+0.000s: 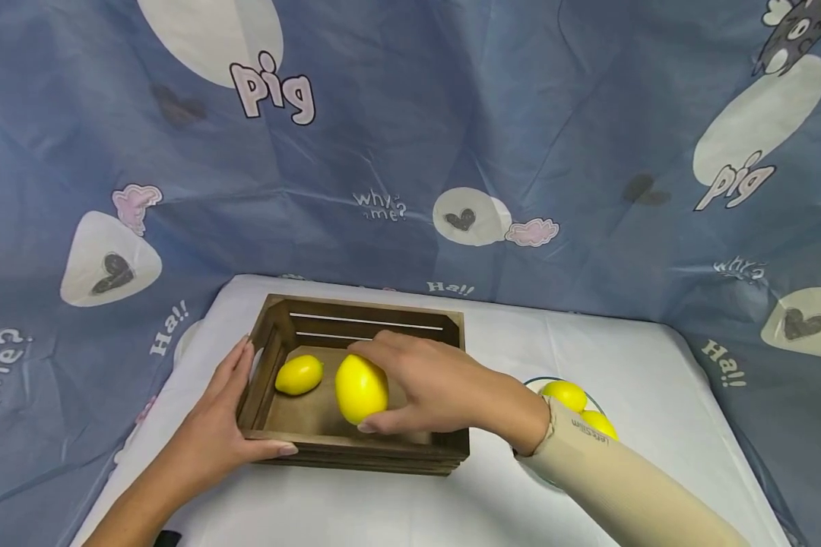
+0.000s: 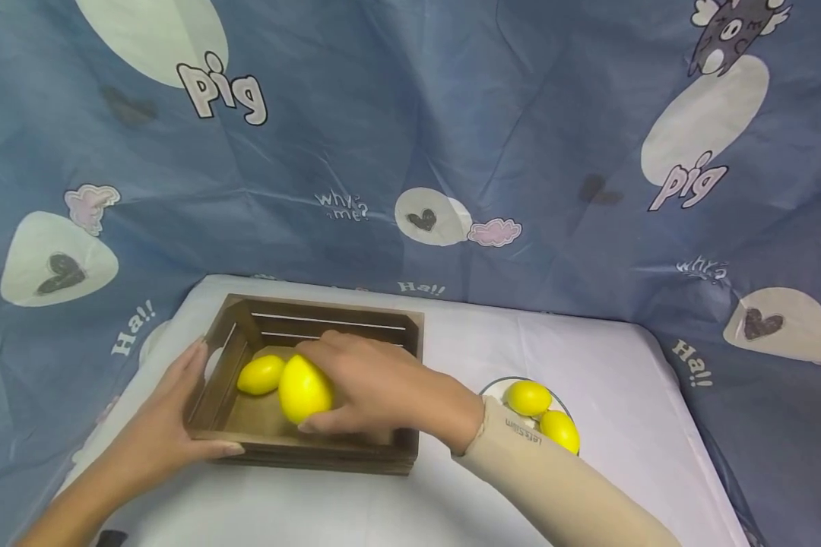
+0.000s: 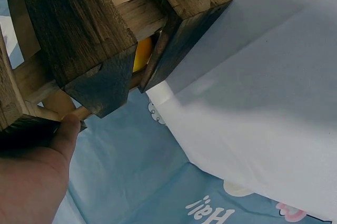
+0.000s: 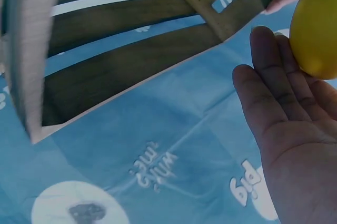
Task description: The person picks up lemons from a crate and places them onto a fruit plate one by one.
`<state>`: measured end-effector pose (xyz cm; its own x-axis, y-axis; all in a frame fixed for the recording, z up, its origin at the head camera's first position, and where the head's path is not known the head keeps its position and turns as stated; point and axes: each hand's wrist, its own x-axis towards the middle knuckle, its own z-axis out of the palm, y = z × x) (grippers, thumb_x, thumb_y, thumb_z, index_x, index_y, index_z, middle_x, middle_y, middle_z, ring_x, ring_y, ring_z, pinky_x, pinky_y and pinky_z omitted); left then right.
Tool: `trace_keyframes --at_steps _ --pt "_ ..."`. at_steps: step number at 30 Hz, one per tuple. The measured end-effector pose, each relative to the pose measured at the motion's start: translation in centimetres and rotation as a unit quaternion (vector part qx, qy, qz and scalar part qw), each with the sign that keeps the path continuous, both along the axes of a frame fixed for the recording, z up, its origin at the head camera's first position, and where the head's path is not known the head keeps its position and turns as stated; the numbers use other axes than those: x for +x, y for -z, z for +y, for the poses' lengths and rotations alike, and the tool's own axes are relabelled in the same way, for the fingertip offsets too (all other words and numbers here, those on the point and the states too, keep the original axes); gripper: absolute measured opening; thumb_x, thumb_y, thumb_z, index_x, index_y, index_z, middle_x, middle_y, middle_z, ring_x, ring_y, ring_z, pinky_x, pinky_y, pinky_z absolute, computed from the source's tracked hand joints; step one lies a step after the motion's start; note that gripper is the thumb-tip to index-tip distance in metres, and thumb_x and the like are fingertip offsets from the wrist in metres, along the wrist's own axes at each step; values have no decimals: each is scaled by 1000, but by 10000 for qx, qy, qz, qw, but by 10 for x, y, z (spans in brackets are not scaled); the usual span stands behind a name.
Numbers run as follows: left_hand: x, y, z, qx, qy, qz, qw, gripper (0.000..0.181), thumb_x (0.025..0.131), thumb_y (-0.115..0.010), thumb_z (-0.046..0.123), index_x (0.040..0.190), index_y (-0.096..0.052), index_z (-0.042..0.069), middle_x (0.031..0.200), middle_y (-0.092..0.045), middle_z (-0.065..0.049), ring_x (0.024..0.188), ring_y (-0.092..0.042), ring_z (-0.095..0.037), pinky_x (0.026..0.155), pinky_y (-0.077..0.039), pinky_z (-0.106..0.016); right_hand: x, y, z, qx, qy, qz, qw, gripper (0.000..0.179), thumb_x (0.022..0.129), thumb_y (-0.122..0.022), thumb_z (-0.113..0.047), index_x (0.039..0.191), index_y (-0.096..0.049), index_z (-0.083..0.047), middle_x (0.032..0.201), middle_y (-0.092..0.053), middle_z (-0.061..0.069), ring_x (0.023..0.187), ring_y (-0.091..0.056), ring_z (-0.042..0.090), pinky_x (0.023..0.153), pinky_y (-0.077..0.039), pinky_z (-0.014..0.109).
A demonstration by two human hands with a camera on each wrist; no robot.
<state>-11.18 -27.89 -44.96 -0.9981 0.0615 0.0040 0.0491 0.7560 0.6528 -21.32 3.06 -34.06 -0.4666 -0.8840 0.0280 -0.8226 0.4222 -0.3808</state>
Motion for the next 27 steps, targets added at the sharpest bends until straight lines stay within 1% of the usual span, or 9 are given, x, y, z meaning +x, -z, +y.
trace_keyframes --at_steps 4,7,13,16,19,23,25,27 --pt "0 0 1 23 -6 71 10000 153 65 -96 59 169 6 11 175 7 -14 149 -21 -58 102 -35 -79 2 -1 11 -73 192 18 9998 80 87 -81 -52 152 -53 -14 127 -61 -6 99 -59 8 81 -55 29" --pt "0 -1 1 18 -17 58 10000 153 64 -96 58 169 5 10 175 6 -14 149 -21 -57 102 -36 -78 3 -3 21 -173 299 10 9994 80 87 -81 -51 152 -53 -16 129 -60 -6 102 -60 8 82 -56 31" --pt "0 -2 1 -8 -15 12 10000 152 65 -96 58 169 5 11 175 7 -14 149 -23 -58 101 -37 -78 5 -9 42 -386 519 -72 9979 78 87 -82 -51 151 -52 -19 127 -59 -10 96 -59 6 80 -56 30" --pt "-1 -2 2 -40 -9 33 10000 152 65 -94 60 169 6 12 175 8 -12 148 -23 -58 101 -37 -78 6 -9 55 -428 666 -84 9968 77 87 -82 -52 151 -52 -20 125 -59 -12 96 -59 6 81 -56 31" --pt "-1 -3 1 -49 -16 40 10000 152 65 -94 63 169 7 14 175 9 -10 149 -23 -57 102 -36 -78 5 -7 69 -587 827 -131 9948 79 87 -83 -51 152 -52 -18 129 -59 -11 109 -62 8 91 -57 36" --pt "-1 -3 2 -16 -6 51 10000 152 65 -93 63 169 6 14 175 8 -10 149 -23 -57 102 -36 -78 3 -2 93 -948 1010 -282 9900 80 86 -85 -48 152 -53 -16 133 -62 -12 122 -61 9 102 -54 39" --pt "-1 -3 2 -2 -3 32 10000 152 65 -93 63 169 6 14 175 9 -10 149 -22 -58 102 -36 -78 2 -1 106 -1096 1090 -311 9875 79 87 -86 -45 152 -54 -14 132 -63 -12 118 -62 8 101 -54 39" --pt "-1 -3 1 1 -24 -14 10000 152 66 -93 63 169 7 14 175 9 -10 149 -22 -57 102 -35 -78 1 1 119 -1182 1199 -329 9852 78 87 -86 -42 152 -54 -13 135 -64 -10 118 -63 9 98 -56 38"
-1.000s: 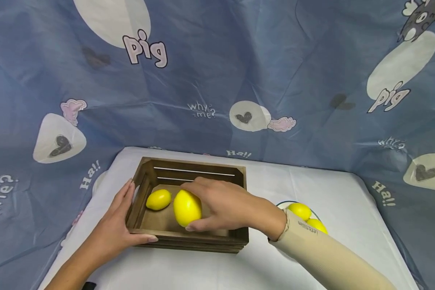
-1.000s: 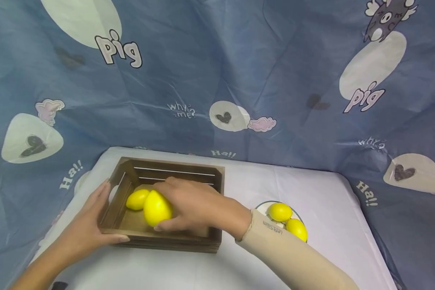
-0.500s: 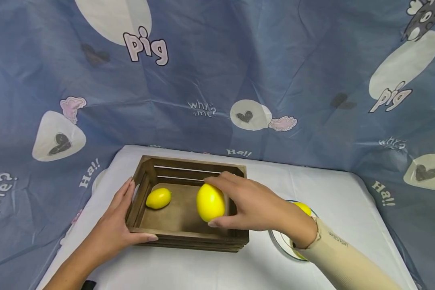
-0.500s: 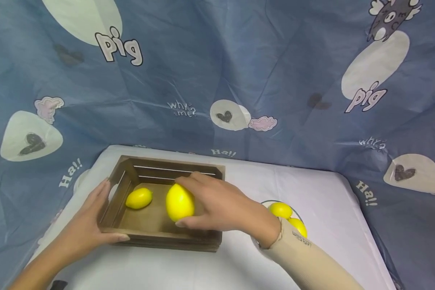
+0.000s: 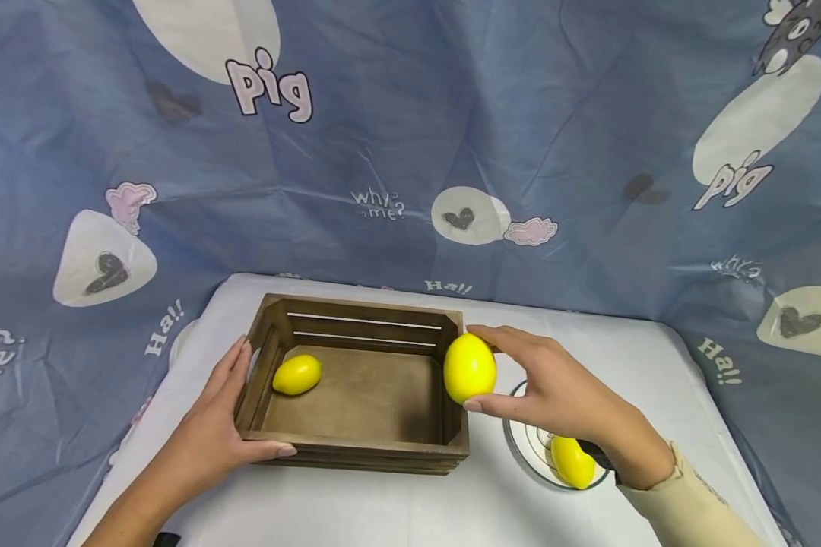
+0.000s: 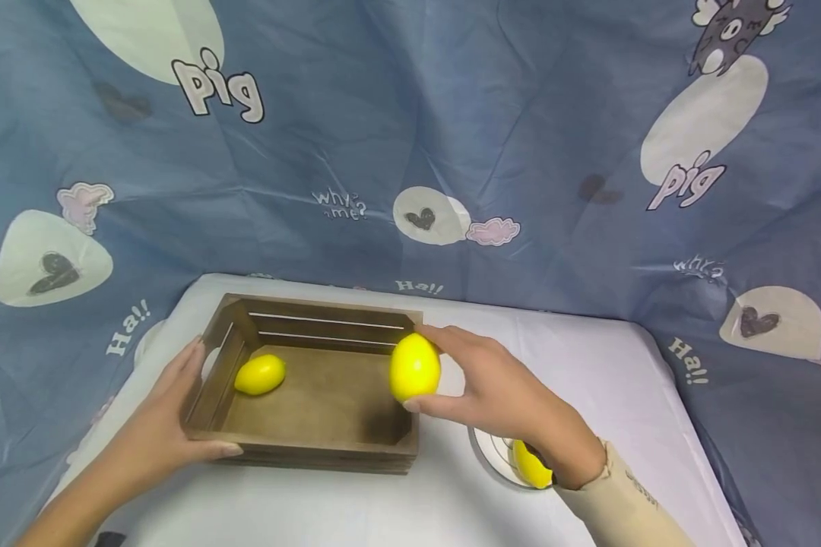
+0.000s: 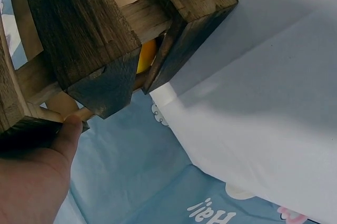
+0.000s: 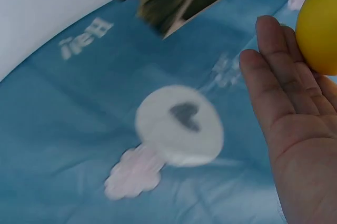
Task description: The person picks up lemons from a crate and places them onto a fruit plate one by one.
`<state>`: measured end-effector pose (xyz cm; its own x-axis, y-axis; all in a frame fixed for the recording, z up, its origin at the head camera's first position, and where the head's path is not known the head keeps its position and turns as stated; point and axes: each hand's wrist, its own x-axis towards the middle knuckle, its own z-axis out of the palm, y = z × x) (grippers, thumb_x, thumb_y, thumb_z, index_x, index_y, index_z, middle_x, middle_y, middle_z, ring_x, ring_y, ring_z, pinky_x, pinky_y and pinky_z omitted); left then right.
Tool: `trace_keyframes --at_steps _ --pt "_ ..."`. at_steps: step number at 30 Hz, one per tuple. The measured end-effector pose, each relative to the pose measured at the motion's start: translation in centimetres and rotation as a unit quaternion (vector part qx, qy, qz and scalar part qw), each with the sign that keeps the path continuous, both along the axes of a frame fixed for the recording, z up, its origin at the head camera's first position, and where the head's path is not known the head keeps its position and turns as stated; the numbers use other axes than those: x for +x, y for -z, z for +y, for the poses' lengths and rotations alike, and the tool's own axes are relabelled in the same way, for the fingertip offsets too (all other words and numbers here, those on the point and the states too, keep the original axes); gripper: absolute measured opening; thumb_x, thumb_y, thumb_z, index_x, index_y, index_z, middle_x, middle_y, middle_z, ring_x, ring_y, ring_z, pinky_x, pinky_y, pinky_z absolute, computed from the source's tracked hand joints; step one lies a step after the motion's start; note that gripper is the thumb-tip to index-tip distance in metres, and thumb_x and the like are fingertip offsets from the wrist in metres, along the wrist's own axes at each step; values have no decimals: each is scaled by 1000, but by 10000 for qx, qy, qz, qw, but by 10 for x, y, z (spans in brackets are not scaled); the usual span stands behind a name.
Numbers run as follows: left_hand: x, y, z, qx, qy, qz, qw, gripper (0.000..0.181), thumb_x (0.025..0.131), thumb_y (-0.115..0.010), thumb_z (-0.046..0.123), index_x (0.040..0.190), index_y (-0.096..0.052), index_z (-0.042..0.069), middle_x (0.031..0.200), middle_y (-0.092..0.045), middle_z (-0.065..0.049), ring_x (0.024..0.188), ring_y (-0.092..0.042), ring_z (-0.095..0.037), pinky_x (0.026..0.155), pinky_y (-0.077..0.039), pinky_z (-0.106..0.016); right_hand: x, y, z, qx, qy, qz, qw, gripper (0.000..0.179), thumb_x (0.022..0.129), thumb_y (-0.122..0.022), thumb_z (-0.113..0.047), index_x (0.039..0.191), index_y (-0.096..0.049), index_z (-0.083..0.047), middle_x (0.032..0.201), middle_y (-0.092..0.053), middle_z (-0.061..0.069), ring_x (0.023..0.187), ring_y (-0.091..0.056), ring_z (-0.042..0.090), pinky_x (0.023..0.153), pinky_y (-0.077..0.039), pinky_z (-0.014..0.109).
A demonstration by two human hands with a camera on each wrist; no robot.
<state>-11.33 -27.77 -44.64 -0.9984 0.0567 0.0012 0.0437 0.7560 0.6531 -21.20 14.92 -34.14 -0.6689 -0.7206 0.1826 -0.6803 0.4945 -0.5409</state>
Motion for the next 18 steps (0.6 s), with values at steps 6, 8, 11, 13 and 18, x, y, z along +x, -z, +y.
trace_keyframes --at_steps 6,8,11,13,18 --pt "-1 0 0 -19 -17 23 10000 152 65 -94 63 169 7 17 175 8 -9 150 -22 -55 102 -36 -77 1 4 33 200 606 0 9980 81 88 -86 -43 153 -52 -10 147 -59 -1 121 -66 20 97 -58 45" --pt "-1 -1 1 -23 -15 25 10000 152 65 -93 63 169 8 17 175 8 -9 150 -22 -55 102 -36 -77 1 7 42 250 754 -7 9968 82 87 -87 -42 153 -52 -8 148 -59 1 120 -67 23 99 -56 49" --pt "-1 -1 1 -6 -14 18 10000 152 65 -94 62 169 7 16 175 9 -8 150 -21 -55 102 -35 -78 -1 13 52 253 913 -33 9955 80 87 -88 -40 150 -52 -8 144 -61 1 117 -68 25 99 -56 50" --pt "-1 0 1 13 -15 29 10000 152 65 -95 61 169 7 15 175 9 -8 150 -21 -55 102 -35 -78 -2 19 59 277 970 11 9949 78 87 -88 -37 149 -52 -8 142 -62 1 116 -69 26 98 -56 51" --pt "0 2 1 6 4 153 9999 153 64 -97 57 169 5 13 175 6 -11 149 -22 -56 101 -35 -78 -5 36 72 425 1026 43 9938 74 87 -88 -32 147 -54 -5 141 -63 5 118 -67 29 98 -56 53"
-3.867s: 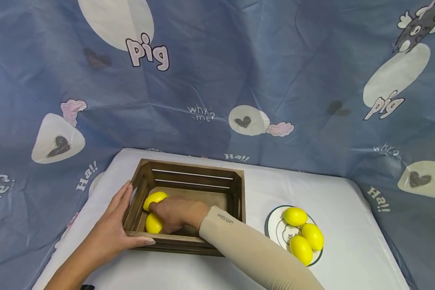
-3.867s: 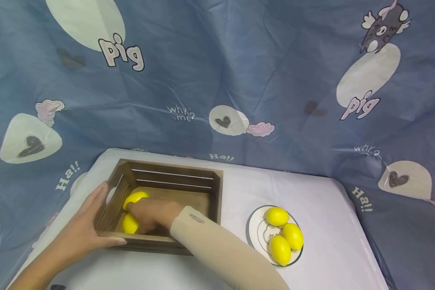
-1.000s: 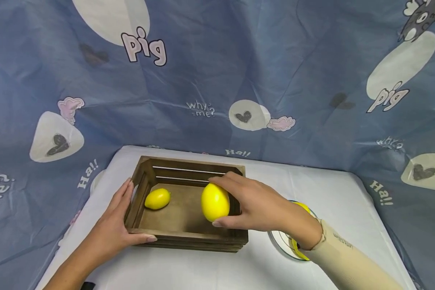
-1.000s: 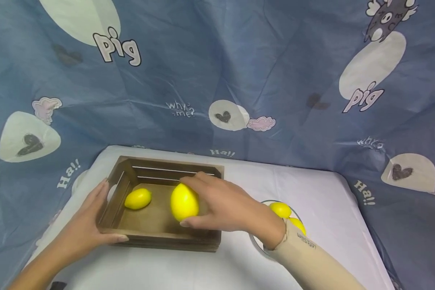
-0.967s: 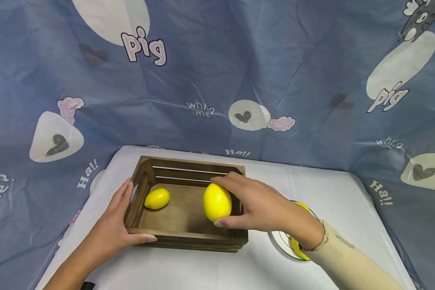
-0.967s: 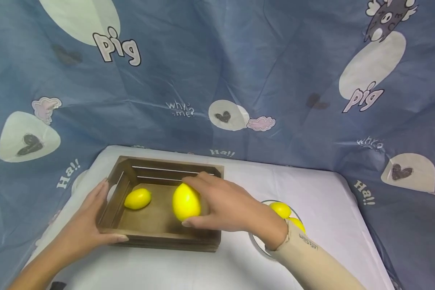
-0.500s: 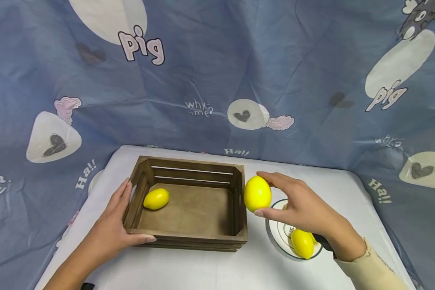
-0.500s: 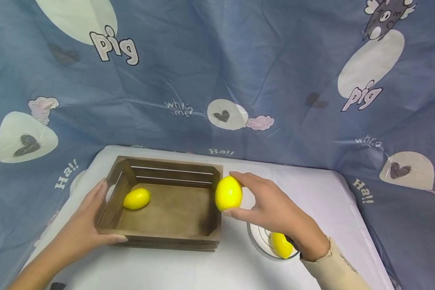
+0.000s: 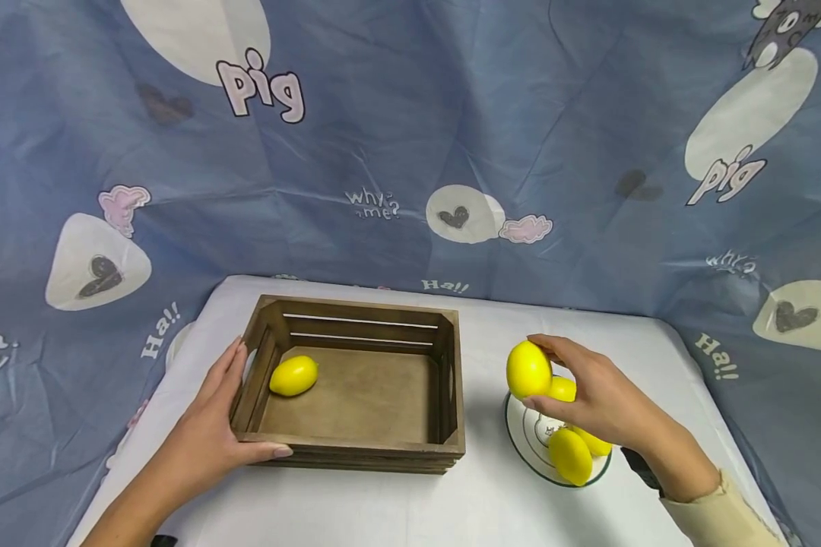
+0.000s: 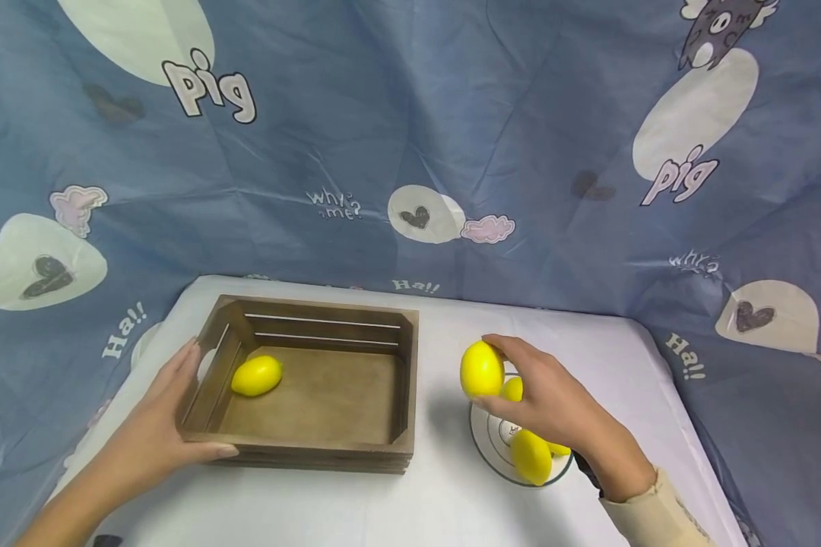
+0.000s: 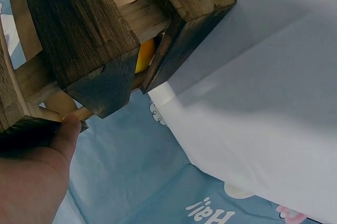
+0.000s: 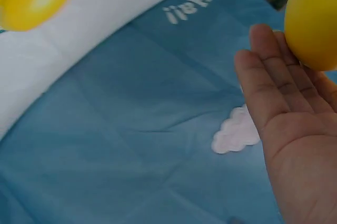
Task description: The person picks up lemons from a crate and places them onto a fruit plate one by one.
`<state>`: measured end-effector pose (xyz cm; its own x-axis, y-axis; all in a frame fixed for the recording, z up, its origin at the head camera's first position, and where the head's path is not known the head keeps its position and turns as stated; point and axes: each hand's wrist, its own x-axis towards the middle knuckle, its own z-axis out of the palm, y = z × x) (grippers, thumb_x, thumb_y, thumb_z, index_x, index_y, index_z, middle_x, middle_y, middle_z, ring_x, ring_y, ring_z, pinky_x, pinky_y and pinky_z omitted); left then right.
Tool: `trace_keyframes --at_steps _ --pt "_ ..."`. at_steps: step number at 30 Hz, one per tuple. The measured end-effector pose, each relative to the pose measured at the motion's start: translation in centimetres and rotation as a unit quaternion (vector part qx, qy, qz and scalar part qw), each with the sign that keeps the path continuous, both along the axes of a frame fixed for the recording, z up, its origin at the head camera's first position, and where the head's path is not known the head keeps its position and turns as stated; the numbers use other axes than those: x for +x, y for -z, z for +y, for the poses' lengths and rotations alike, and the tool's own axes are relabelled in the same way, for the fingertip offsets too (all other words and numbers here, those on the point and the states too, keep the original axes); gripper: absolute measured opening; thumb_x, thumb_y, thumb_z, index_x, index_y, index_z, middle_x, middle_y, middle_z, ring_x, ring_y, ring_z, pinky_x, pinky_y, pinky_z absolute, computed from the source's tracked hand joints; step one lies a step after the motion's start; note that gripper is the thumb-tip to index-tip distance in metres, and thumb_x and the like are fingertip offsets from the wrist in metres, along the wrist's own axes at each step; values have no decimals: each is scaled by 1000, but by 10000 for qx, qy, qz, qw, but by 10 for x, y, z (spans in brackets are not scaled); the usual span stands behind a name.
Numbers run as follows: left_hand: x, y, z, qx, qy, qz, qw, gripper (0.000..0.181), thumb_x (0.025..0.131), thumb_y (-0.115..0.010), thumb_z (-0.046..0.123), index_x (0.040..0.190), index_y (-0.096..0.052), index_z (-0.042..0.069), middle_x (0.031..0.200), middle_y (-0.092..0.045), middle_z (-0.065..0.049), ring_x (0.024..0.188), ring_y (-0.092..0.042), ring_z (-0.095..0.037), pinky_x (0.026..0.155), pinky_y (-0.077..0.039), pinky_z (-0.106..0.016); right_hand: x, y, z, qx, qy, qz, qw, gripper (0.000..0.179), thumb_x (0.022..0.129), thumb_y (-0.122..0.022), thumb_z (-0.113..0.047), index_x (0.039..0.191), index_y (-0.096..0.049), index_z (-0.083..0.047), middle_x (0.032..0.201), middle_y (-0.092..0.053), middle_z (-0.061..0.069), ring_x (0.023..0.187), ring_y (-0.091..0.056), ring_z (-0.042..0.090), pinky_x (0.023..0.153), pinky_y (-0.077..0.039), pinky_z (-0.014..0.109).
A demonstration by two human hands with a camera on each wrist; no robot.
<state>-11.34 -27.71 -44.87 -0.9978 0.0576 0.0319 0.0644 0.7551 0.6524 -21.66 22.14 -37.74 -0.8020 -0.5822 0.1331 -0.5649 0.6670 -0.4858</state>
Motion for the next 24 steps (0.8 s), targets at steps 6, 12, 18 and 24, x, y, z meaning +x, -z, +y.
trace_keyframes --at_steps 6,12,18,24 --pt "0 1 0 36 13 52 10000 152 64 -98 53 169 3 12 175 4 -12 149 -22 -56 101 -36 -78 0 22 14 361 187 -256 9988 73 87 -87 -25 149 -53 -4 139 -64 6 117 -65 25 99 -55 53" --pt "0 0 1 9 -10 25 10000 152 63 -98 54 169 3 12 175 4 -13 148 -24 -57 101 -35 -79 2 43 20 970 393 -330 9940 76 87 -88 -25 151 -52 -7 138 -64 7 114 -65 24 94 -57 52" --pt "0 -1 1 34 -9 -91 10000 153 63 -99 52 169 4 12 175 5 -13 148 -24 -56 104 -35 -77 3 57 18 1637 431 -146 9855 78 82 -91 -22 150 -55 -7 139 -63 12 115 -67 30 88 -59 53" --pt "0 -1 0 11 -13 -44 10000 152 63 -99 53 169 3 11 175 4 -14 148 -25 -56 103 -35 -77 1 69 16 2072 150 316 9777 75 78 -92 -18 144 -59 -5 133 -65 12 111 -68 30 90 -59 50"
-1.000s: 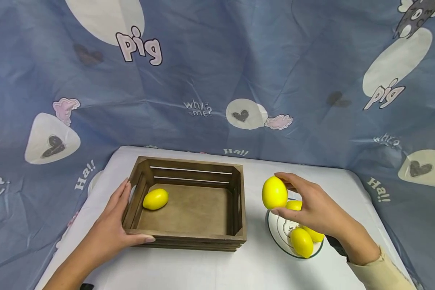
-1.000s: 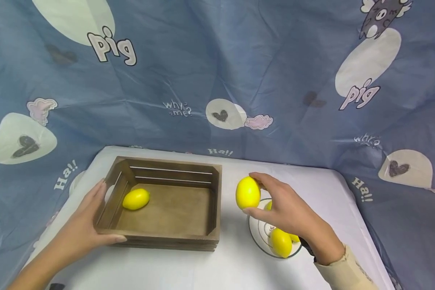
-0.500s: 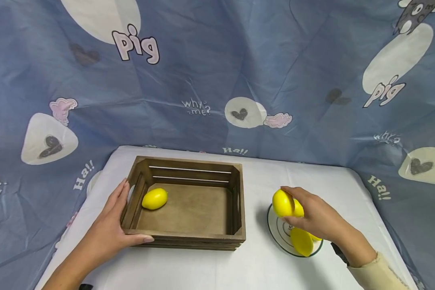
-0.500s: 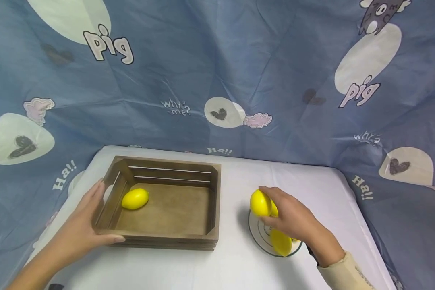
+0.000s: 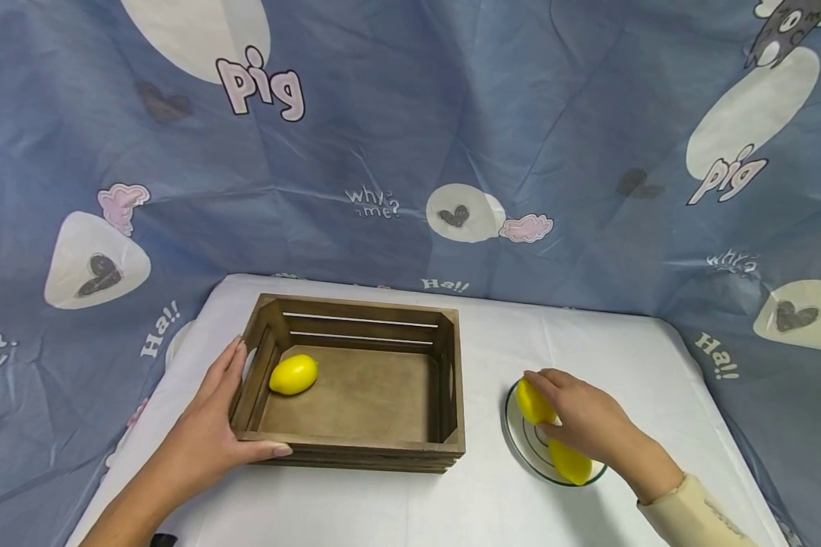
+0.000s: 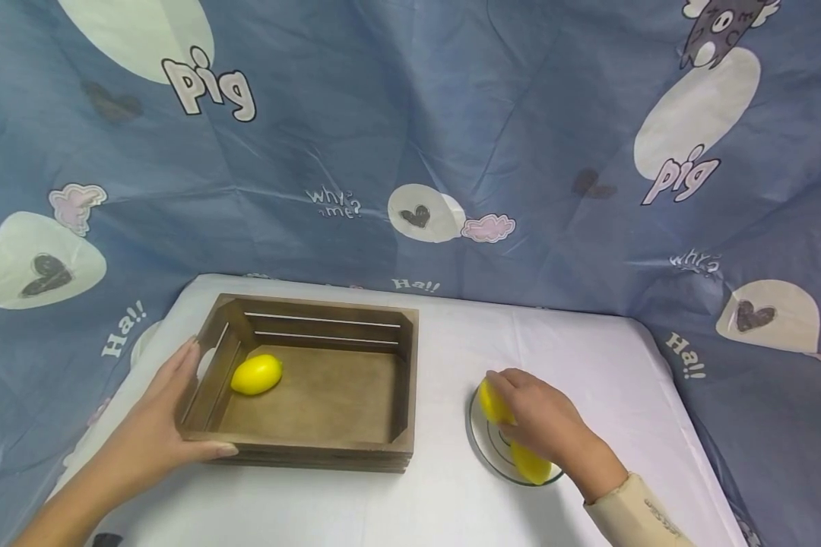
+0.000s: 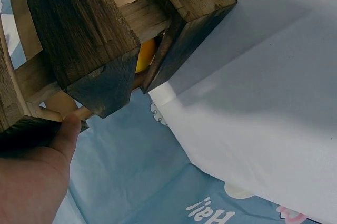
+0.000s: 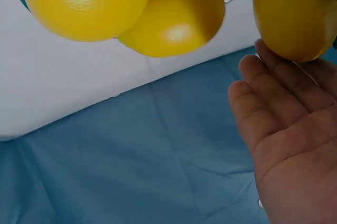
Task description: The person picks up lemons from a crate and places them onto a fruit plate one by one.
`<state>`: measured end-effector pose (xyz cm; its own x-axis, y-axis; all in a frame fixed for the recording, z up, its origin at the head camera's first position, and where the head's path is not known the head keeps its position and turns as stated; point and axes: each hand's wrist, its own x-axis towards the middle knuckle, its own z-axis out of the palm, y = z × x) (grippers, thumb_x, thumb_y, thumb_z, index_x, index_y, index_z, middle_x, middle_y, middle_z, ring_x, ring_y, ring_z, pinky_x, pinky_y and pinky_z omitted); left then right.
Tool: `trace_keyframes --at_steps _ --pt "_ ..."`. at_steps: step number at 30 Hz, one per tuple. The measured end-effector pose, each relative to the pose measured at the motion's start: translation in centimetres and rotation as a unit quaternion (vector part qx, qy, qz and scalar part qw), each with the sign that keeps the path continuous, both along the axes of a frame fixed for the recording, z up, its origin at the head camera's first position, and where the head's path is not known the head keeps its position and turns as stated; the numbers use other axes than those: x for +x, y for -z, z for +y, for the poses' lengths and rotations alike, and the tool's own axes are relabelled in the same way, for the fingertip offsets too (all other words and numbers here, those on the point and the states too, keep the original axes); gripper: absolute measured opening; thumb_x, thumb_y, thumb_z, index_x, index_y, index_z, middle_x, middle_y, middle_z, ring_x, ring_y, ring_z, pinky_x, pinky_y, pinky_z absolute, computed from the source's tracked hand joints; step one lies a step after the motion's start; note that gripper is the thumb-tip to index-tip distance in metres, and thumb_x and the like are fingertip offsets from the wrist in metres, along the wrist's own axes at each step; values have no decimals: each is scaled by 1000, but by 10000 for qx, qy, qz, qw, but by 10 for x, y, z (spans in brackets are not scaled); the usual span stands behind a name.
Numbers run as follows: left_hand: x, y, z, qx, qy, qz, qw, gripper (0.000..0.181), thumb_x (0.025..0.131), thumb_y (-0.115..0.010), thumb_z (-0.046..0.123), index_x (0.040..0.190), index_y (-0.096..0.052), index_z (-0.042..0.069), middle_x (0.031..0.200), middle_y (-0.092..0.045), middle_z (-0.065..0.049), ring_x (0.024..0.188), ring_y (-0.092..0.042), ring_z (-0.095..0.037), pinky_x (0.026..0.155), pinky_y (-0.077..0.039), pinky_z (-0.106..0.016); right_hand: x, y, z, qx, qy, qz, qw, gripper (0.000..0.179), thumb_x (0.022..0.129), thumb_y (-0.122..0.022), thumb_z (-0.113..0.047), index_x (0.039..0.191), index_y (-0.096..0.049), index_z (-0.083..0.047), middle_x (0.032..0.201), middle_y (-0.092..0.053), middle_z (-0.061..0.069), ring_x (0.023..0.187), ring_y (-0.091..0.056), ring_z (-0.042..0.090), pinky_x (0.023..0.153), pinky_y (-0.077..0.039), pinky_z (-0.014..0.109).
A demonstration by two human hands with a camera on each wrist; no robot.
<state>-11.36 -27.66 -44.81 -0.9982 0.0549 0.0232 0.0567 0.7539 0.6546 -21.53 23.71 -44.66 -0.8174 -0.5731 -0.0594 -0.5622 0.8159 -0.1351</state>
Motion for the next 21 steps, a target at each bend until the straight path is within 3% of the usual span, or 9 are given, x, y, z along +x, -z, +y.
trace_keyframes --at_steps 7,11,21 --pt "1 -2 1 -33 -15 -44 10000 154 62 -99 53 169 4 11 175 4 -14 149 -23 -57 104 -34 -78 -2 17 -1 319 -330 378 9982 71 76 -91 -13 139 -61 0 131 -65 14 118 -64 35 102 -53 50" --pt "0 -2 1 -43 -10 -26 10000 154 62 -99 53 169 3 10 175 4 -14 148 -23 -57 104 -34 -78 -2 24 -2 341 -490 568 9966 69 75 -91 -11 136 -62 2 129 -64 15 116 -62 34 101 -54 47" --pt "1 -3 1 0 5 32 10000 153 62 -99 53 169 2 12 175 4 -14 149 -23 -56 104 -34 -77 0 31 -4 338 -552 688 9955 73 72 -96 -9 135 -62 0 129 -62 15 122 -59 37 103 -52 52"
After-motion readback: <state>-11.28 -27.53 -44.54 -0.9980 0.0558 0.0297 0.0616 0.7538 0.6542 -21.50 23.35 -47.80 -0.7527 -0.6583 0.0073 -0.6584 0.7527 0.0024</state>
